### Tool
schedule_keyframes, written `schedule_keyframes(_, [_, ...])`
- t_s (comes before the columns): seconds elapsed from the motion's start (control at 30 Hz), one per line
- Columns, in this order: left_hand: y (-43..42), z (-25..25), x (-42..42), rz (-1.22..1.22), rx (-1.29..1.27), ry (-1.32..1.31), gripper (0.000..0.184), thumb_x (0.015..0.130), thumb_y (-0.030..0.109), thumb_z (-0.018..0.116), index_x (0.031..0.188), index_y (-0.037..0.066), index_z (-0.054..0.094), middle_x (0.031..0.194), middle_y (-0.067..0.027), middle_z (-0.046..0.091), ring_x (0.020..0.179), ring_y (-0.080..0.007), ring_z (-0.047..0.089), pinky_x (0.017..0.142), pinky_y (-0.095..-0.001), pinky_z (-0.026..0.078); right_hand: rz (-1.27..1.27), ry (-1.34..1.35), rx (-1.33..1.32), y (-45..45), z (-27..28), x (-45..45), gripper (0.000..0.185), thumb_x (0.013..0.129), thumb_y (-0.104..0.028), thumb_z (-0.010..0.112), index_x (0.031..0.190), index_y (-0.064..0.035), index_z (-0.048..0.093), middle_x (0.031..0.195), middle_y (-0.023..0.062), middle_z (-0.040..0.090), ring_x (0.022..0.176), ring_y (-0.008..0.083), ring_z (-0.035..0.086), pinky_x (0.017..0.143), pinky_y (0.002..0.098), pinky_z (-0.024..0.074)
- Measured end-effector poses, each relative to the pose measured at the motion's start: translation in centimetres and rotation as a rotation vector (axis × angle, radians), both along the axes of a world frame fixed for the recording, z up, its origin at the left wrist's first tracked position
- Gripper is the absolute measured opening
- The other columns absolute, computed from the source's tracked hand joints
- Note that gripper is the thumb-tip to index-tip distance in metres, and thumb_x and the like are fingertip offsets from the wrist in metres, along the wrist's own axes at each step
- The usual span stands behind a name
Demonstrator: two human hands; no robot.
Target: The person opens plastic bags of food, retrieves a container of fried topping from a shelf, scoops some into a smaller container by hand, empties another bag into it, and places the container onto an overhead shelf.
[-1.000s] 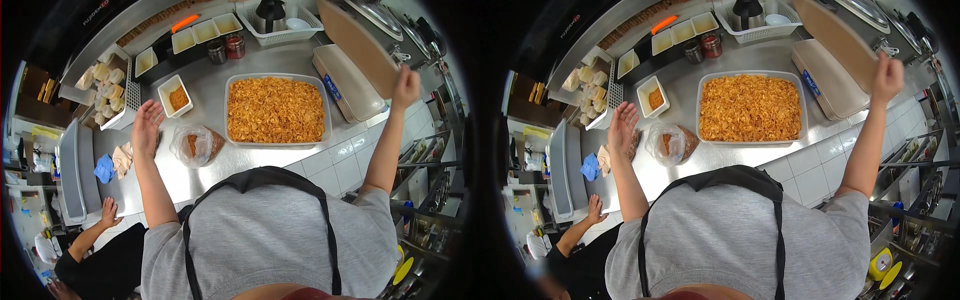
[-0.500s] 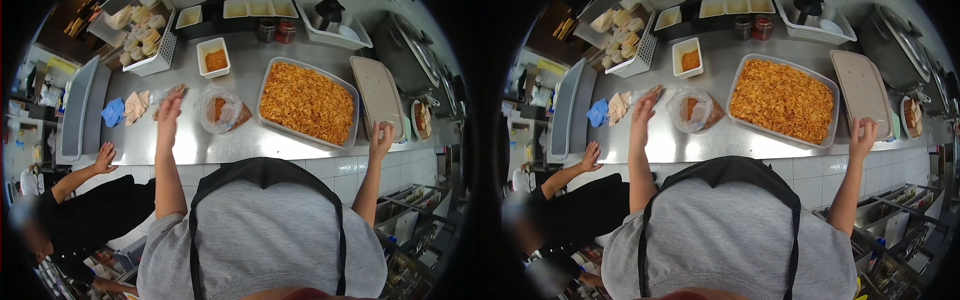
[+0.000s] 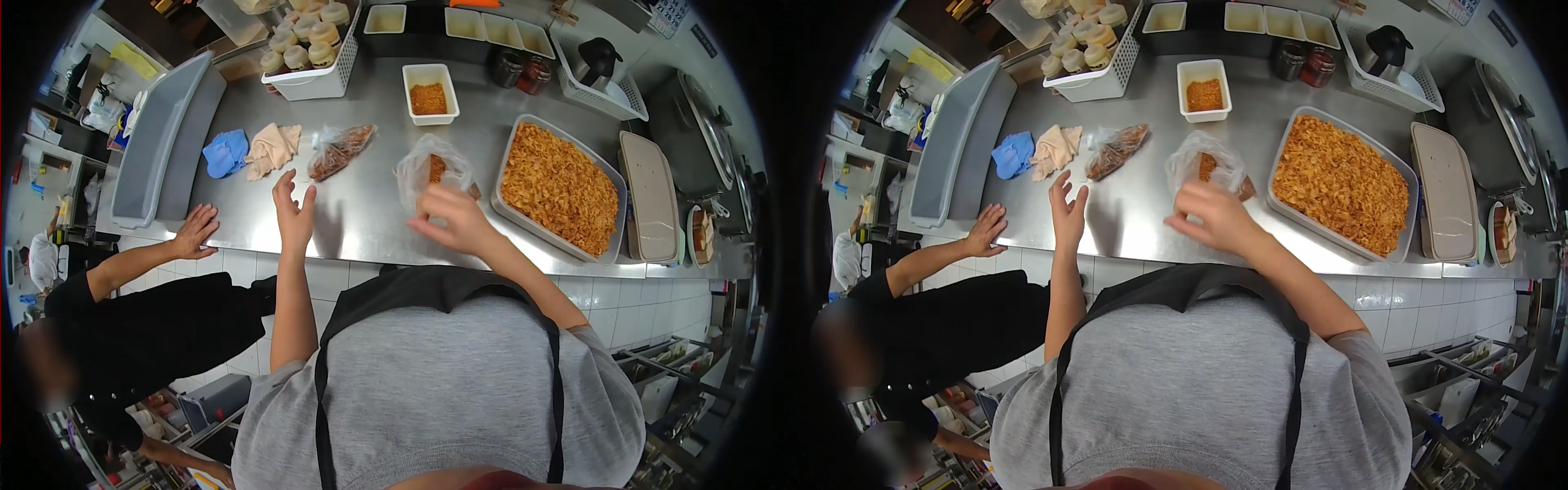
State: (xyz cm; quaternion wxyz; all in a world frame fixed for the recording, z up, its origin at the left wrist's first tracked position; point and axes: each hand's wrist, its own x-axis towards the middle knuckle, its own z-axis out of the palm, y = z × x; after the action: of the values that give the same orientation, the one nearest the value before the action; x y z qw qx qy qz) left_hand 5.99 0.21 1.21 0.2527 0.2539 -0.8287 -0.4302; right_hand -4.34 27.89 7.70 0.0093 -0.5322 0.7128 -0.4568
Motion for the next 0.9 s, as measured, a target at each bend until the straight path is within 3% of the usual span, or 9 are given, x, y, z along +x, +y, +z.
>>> schedule_keyframes(0.13, [-2.2,-0.4,0.1,-0.065,0.014,-0.013,0.046,0.083,0.021,0.061,0.125,0.013,0.043,0.127,-0.0090,0.039,0.114,-0.0251,0.042,0.087,-0.0406,0.039,-0.471,-0.213,-0.085,-3.4,-1.4,-5.0,0.022,0.077,-0.025,0.066,0.080,-0.0071,0.053,0.080,0.0067,0.050,0.070,0.0225,0.051,0.063,0.0336,0.0429])
schedule_keyframes(0.3, [-3.4,0.0,-2.1,-0.193,0.009,-0.033,0.042,0.083,0.022,0.061,0.121,0.011,0.046,0.134,-0.0095,0.035,0.117,-0.0256,0.041,0.089,-0.0422,0.038,-0.907,-0.069,0.125,-4.0,-4.0,-14.4,0.033,0.078,-0.029,0.065,0.098,-0.0067,0.053,0.100,0.0109,0.055,0.088,0.0260,0.059,0.072,0.0357,0.0475])
schedule_keyframes(0.43, [-1.9,1.1,-4.5,-0.209,-0.046,0.045,0.038,0.083,0.020,0.061,0.117,0.009,0.050,0.133,-0.0107,0.035,0.117,-0.0263,0.041,0.088,-0.0377,0.040,-0.939,-0.055,0.317,-4.3,-5.5,-17.8,0.036,0.079,-0.027,0.062,0.105,-0.0041,0.053,0.105,0.0184,0.058,0.093,0.0273,0.061,0.075,0.0376,0.0484])
schedule_keyframes(0.5, [-0.8,1.5,-5.5,-0.220,0.043,0.133,0.037,0.083,0.019,0.061,0.117,0.008,0.050,0.132,-0.0121,0.036,0.116,-0.0270,0.041,0.085,-0.0330,0.042,-0.727,-0.502,0.471,-4.3,-5.1,-18.8,0.037,0.080,-0.023,0.058,0.109,-0.0005,0.052,0.099,0.0241,0.061,0.091,0.0282,0.062,0.078,0.0390,0.0478])
schedule_keyframes(0.53, [-0.5,1.6,-5.9,-0.204,-0.014,0.119,0.037,0.083,0.018,0.061,0.117,0.007,0.050,0.131,-0.0126,0.037,0.116,-0.0273,0.041,0.084,-0.0317,0.042,-0.733,-0.398,0.513,-4.2,-5.3,-19.3,0.034,0.079,-0.018,0.055,0.110,-0.0039,0.054,0.088,0.0213,0.064,0.086,0.0305,0.063,0.080,0.0408,0.0475])
schedule_keyframes(0.63, [-0.6,1.2,-7.3,-0.188,-0.077,0.090,0.040,0.082,0.017,0.061,0.118,0.006,0.048,0.128,-0.0144,0.038,0.117,-0.0291,0.040,0.086,-0.0316,0.042,-0.704,-0.086,0.571,-2.5,-6.1,-20.5,0.032,0.079,-0.015,0.054,0.111,-0.0104,0.056,0.095,0.0185,0.063,0.090,0.0318,0.061,0.081,0.0417,0.0468])
schedule_keyframes(0.73, [-1.7,-0.1,-8.6,-0.196,-0.229,0.131,0.044,0.081,0.017,0.062,0.120,0.005,0.046,0.128,-0.0162,0.039,0.116,-0.0312,0.040,0.089,-0.0353,0.040,-0.617,-0.084,0.628,-0.6,-5.7,-21.7,0.031,0.080,-0.015,0.054,0.111,-0.0159,0.057,0.096,0.0158,0.064,0.093,0.0321,0.059,0.082,0.0424,0.0463])
schedule_keyframes(0.83, [-0.6,0.1,-9.2,-0.202,-0.219,0.038,0.048,0.080,0.018,0.063,0.121,0.003,0.044,0.127,-0.0177,0.040,0.115,-0.0331,0.040,0.091,-0.0382,0.038,-0.545,0.120,0.466,1.0,-6.6,-22.4,0.028,0.080,-0.020,0.057,0.107,-0.0122,0.058,0.093,0.0157,0.063,0.091,0.0335,0.059,0.080,0.0415,0.0470])
schedule_keyframes(0.9, [2.2,2.0,-9.3,-0.122,-0.507,0.154,0.051,0.079,0.019,0.065,0.121,0.001,0.044,0.121,-0.0184,0.044,0.111,-0.0339,0.043,0.091,-0.0391,0.038,-0.590,0.118,0.365,1.1,-3.9,-20.5,0.029,0.080,-0.022,0.059,0.106,-0.0102,0.058,0.094,0.0154,0.062,0.090,0.0329,0.059,0.080,0.0409,0.0470])
